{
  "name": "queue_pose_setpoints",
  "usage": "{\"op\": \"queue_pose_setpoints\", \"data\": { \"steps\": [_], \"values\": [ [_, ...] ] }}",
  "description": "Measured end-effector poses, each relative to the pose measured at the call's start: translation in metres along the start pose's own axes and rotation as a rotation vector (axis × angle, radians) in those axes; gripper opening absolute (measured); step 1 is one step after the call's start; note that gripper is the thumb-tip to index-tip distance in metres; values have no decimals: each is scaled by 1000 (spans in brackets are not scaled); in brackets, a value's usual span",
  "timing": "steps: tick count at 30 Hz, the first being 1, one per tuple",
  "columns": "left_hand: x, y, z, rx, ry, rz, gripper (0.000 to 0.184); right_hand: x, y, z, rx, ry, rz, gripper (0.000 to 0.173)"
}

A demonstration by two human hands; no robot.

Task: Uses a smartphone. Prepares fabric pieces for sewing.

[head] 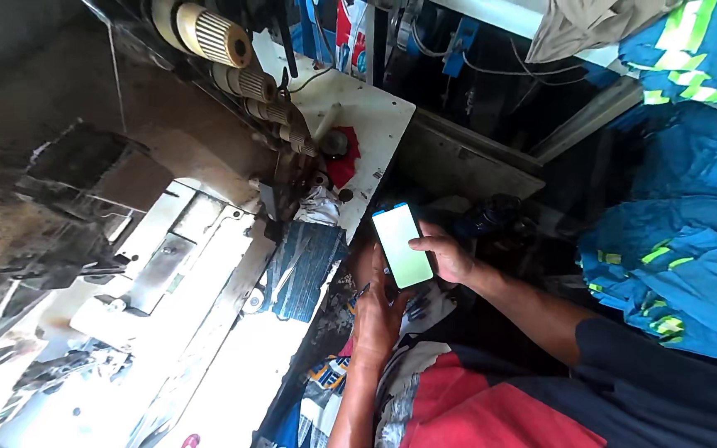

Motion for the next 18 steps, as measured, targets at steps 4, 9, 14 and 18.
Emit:
{"op": "queue_pose_setpoints", "data": {
  "steps": [4,9,14,18],
  "values": [
    [-1,1,2,100,-3,22,100,0,-2,-2,-22,-13,-5,49],
    [1,-8,0,70,-15,84,103,-2,1,1,65,-51,-3,50],
    [3,-11,4,34,-10,111,102,-7,-3,-6,116,-109,65,60],
    [3,-11,7,34,1,113,102,-10,-6,-10,135,-128,103,65]
  ]
}}
Point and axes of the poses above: each hand's wrist, its own x-axis away from the middle knuckle, its own z-axis out of the back of the hand, y = z × x, the point moved 4 cm from there along -x, towards the middle knuckle
